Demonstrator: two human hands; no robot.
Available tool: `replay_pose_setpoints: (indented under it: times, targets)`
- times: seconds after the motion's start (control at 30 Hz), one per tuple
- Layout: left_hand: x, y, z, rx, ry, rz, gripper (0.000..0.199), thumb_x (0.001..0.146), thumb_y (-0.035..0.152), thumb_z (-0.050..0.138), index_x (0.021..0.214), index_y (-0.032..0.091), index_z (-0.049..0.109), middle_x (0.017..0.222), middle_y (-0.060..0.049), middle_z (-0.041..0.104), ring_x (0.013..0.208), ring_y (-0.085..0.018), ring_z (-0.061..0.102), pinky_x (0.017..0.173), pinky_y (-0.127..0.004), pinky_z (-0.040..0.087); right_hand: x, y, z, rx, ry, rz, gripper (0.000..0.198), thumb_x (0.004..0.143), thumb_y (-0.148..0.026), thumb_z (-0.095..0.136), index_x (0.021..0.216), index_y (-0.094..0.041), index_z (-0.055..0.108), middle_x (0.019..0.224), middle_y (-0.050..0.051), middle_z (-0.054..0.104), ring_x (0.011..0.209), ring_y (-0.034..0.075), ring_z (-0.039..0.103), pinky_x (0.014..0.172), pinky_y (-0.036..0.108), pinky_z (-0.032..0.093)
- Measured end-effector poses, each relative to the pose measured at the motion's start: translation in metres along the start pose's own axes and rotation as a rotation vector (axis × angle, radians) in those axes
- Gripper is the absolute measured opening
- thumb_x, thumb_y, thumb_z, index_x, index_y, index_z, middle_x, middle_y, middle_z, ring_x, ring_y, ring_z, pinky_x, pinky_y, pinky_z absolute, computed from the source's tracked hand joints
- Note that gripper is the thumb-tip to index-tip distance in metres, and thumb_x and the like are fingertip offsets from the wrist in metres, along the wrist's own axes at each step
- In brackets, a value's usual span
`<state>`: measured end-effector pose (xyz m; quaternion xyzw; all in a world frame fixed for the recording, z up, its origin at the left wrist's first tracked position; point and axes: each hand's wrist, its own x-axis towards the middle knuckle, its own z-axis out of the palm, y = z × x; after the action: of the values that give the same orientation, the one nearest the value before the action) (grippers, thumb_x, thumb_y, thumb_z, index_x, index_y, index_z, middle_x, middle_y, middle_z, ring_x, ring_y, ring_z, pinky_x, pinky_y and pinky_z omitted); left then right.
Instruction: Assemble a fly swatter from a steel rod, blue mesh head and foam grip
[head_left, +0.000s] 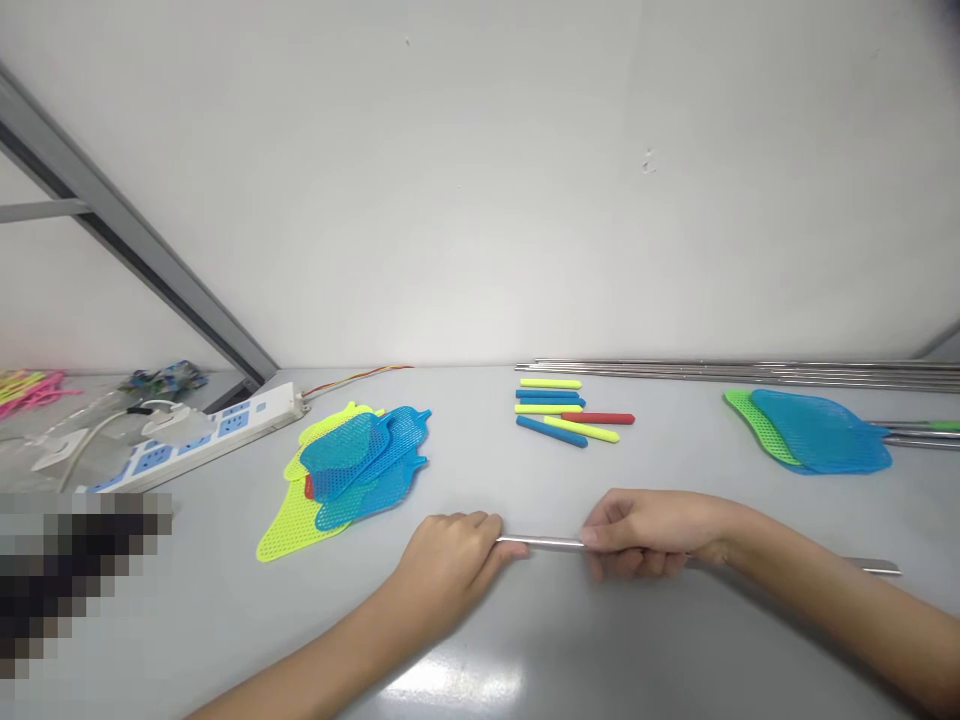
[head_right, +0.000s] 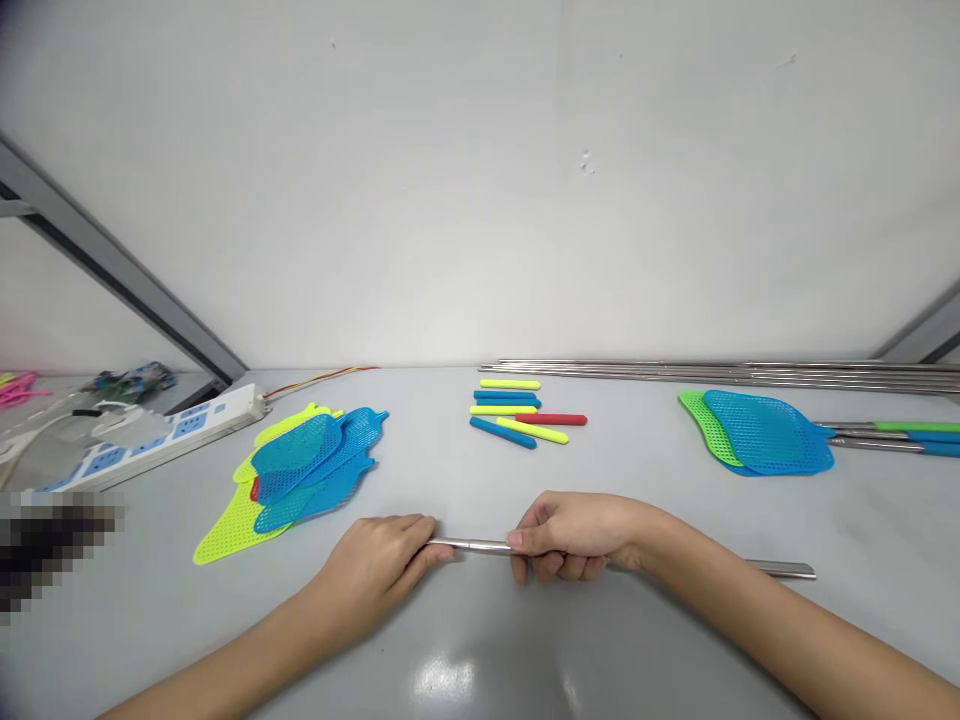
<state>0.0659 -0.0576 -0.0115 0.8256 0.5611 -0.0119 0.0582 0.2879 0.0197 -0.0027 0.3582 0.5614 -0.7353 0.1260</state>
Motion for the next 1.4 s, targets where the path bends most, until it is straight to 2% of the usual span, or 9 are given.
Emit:
replay_pose_setpoints:
  times: [0.4, 0.63, 1.4]
  targets:
    - [-0.008, 0.010, 0.002, 0.014, -0.080, -0.029, 0.044, 0.090, 0.041, 0.020, 0.069, 0.018, 0.052, 0.066, -0.002, 0.062, 0.056, -0.017, 0.057, 0.049, -0.025, 0.029, 0.003, 0.007, 0.006, 0.116, -0.068, 0.031, 0.028, 0.078, -0.038, 0.049, 0.072, -0.012, 0.058, 0.048, -0.006, 0.031, 0.035, 0.002, 0.019, 0.030, 0.016, 0.008]
    - [-0.008, 0.013, 0.000, 0.013, -0.119, -0.014, 0.047, 0.090, 0.042, 0.017, 0.069, 0.018, 0.051, 0.064, -0.002, 0.062, 0.055, -0.017, 0.058, 0.047, -0.026, 0.027, 0.003, 0.007, 0.012, 0.128, -0.031, 0.046, 0.030, 0.078, -0.039, 0.048, 0.070, -0.012, 0.058, 0.047, -0.006, 0.031, 0.033, 0.001, 0.019, 0.029, 0.016, 0.008]
    - [-0.011, 0.015, 0.006, -0.035, -0.124, 0.013, 0.047, 0.090, 0.044, 0.016, 0.068, 0.019, 0.049, 0.065, 0.000, 0.061, 0.057, -0.017, 0.058, 0.046, -0.026, 0.023, 0.006, 0.009, 0.023, 0.088, 0.061, 0.086, 0.031, 0.077, -0.040, 0.048, 0.068, -0.013, 0.061, 0.046, -0.005, 0.032, 0.034, 0.002, 0.021, 0.030, 0.016, 0.010]
